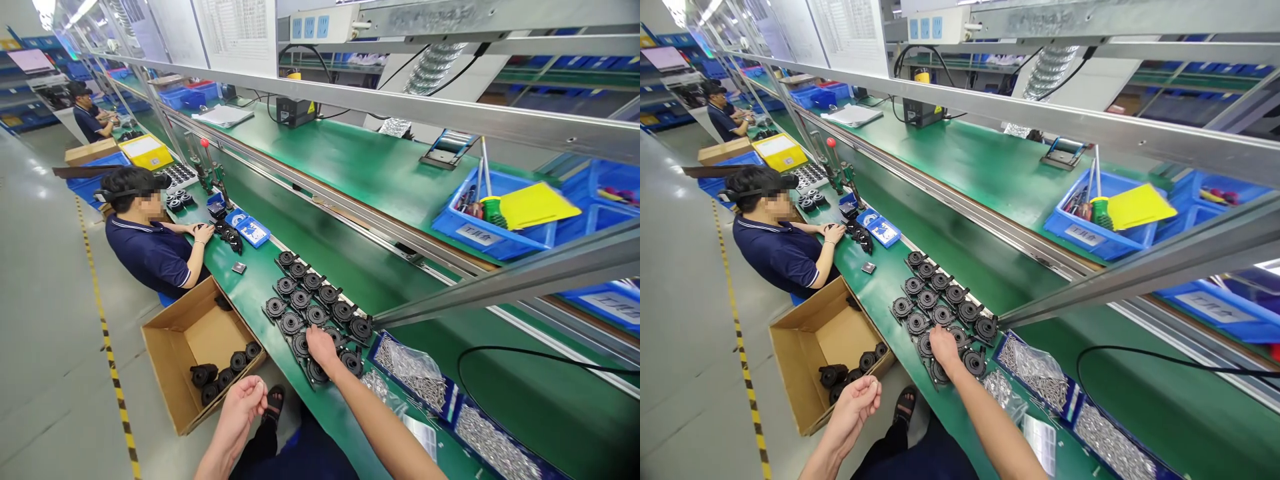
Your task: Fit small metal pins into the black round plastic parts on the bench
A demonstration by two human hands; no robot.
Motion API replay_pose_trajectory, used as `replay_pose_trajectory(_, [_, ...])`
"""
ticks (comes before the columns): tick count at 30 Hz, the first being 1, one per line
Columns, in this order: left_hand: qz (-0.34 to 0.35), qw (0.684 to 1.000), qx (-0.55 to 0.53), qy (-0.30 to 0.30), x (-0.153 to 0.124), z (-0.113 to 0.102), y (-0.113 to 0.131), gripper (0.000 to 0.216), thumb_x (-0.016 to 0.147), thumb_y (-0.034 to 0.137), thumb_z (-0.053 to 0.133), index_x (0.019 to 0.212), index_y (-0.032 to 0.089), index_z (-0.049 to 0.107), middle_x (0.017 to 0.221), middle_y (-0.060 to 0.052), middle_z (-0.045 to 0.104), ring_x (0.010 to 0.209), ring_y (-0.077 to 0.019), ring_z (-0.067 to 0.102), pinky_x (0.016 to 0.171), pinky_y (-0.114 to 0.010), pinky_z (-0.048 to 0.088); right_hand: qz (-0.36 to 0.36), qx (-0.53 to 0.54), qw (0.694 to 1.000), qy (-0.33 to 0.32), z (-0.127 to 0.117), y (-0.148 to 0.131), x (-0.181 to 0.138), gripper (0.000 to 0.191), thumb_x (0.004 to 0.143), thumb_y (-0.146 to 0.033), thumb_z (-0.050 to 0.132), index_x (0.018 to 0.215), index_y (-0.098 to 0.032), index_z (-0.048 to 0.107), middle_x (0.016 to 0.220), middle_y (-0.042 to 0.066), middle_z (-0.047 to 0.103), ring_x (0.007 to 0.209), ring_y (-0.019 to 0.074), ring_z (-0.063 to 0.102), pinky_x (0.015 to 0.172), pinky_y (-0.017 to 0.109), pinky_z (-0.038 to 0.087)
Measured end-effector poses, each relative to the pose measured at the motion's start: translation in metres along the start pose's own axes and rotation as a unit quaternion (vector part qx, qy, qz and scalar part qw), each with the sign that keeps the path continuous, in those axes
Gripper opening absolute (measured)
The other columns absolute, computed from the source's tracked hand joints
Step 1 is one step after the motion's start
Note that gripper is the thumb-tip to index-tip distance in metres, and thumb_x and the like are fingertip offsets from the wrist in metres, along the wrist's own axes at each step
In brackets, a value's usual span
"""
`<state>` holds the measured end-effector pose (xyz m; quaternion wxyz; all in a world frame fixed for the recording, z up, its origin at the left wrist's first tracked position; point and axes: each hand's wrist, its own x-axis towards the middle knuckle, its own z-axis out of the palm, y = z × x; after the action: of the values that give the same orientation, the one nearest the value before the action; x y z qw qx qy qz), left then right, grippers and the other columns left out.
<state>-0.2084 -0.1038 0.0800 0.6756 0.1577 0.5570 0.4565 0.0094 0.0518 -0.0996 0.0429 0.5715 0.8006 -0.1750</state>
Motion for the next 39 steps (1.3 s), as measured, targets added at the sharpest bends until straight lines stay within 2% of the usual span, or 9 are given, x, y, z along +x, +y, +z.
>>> replay_pose_trajectory(4, [-0.009, 1.0, -0.027, 0.008, 0.003, 0.002, -0.001, 0.038, 0.074, 0.045, 0.085, 0.079, 0.012, 0.066, 0.069, -0.001, 0.059, 0.061, -0.0075, 0.05, 0.057, -0.018, 0.039, -0.051, -0.035, 0.998, -0.003, -0.004, 0.004, -0.003, 0.03, 0.09, 0.004, 0.043, 0.103, -0.009, 0.067, 0.112, 0.019, 0.064, 0.098, 0.0267, 0.064, 0.083, 0.032, 0.049])
replay_pose_trajectory(9, [-0.005, 1.0, -0.028, 0.003, 0.003, 0.007, -0.005, 0.039, 0.073, 0.045, 0.086, 0.077, 0.012, 0.065, 0.069, -0.001, 0.058, 0.06, -0.007, 0.05, 0.055, -0.017, 0.038, -0.079, -0.054, 0.995, -0.008, -0.005, 0.002, -0.009, 0.022, 0.095, -0.003, 0.048, 0.107, -0.01, 0.066, 0.111, 0.014, 0.066, 0.108, 0.0264, 0.062, 0.097, 0.04, 0.048])
replay_pose_trajectory(17, [-0.011, 1.0, 0.0, -0.007, 0.003, 0.002, -0.01, 0.037, 0.076, 0.045, 0.083, 0.079, 0.013, 0.066, 0.07, -0.001, 0.059, 0.06, -0.007, 0.049, 0.056, -0.017, 0.04, -0.053, -0.007, 0.997, -0.062, -0.014, 0.015, -0.005, 0.038, 0.105, -0.028, 0.048, 0.14, -0.012, 0.051, 0.103, 0.01, 0.072, 0.096, 0.0228, 0.069, 0.091, 0.041, 0.053])
replay_pose_trajectory(23, [-0.011, 1.0, -0.004, -0.013, 0.005, 0.005, -0.015, 0.037, 0.076, 0.044, 0.084, 0.079, 0.012, 0.066, 0.069, -0.001, 0.059, 0.06, -0.007, 0.05, 0.056, -0.017, 0.04, -0.005, 0.037, 0.997, -0.069, -0.024, 0.018, -0.006, 0.03, 0.104, -0.039, 0.051, 0.113, -0.013, 0.065, 0.096, 0.006, 0.071, 0.09, 0.0209, 0.068, 0.09, 0.042, 0.052])
replay_pose_trajectory(25, [-0.013, 1.0, -0.004, -0.015, 0.005, 0.007, -0.015, 0.037, 0.076, 0.044, 0.084, 0.079, 0.012, 0.066, 0.067, -0.001, 0.058, 0.058, -0.0067, 0.05, 0.055, -0.016, 0.04, 0.011, 0.062, 0.996, -0.059, -0.03, 0.015, -0.008, 0.028, 0.103, -0.037, 0.053, 0.112, -0.013, 0.065, 0.093, 0.007, 0.071, 0.088, 0.0214, 0.068, 0.088, 0.04, 0.051])
replay_pose_trajectory(28, [-0.013, 1.0, -0.023, -0.009, 0.003, 0.011, -0.013, 0.037, 0.074, 0.043, 0.086, 0.079, 0.011, 0.067, 0.07, -0.002, 0.059, 0.06, -0.0064, 0.05, 0.054, -0.016, 0.039, 0.033, 0.118, 0.992, -0.018, -0.043, 0.008, -0.019, 0.027, 0.103, -0.032, 0.048, 0.112, -0.014, 0.065, 0.086, 0.011, 0.072, 0.086, 0.0241, 0.067, 0.084, 0.036, 0.048])
replay_pose_trajectory(32, [-0.016, 0.998, -0.053, -0.003, 0.002, 0.015, -0.01, 0.037, 0.072, 0.042, 0.087, 0.08, 0.01, 0.069, 0.073, -0.002, 0.058, 0.061, -0.0056, 0.05, 0.053, -0.015, 0.04, 0.017, 0.217, 0.974, 0.061, -0.061, -0.018, -0.058, 0.04, 0.106, -0.039, 0.036, 0.103, -0.019, 0.071, 0.101, 0.012, 0.07, 0.1, 0.0254, 0.063, 0.087, 0.035, 0.046])
replay_pose_trajectory(35, [-0.014, 0.998, -0.062, 0.0, 0.003, 0.019, -0.009, 0.037, 0.071, 0.04, 0.089, 0.08, 0.01, 0.07, 0.075, -0.003, 0.059, 0.06, -0.0051, 0.05, 0.053, -0.015, 0.041, 0.011, 0.337, 0.937, 0.095, -0.071, -0.048, -0.095, 0.048, 0.104, -0.049, 0.039, 0.101, -0.018, 0.075, 0.092, 0.009, 0.069, 0.085, 0.0226, 0.063, 0.075, 0.031, 0.049])
replay_pose_trajectory(39, [-0.003, 0.998, -0.06, -0.008, 0.003, 0.025, -0.007, 0.035, 0.072, 0.039, 0.088, 0.082, 0.01, 0.071, 0.081, -0.004, 0.061, 0.062, -0.005, 0.051, 0.054, -0.015, 0.042, 0.042, 0.609, 0.786, 0.101, -0.087, -0.084, -0.135, 0.041, 0.095, -0.053, 0.06, 0.103, -0.016, 0.078, 0.076, 0.004, 0.065, 0.064, 0.0178, 0.057, 0.06, 0.028, 0.047])
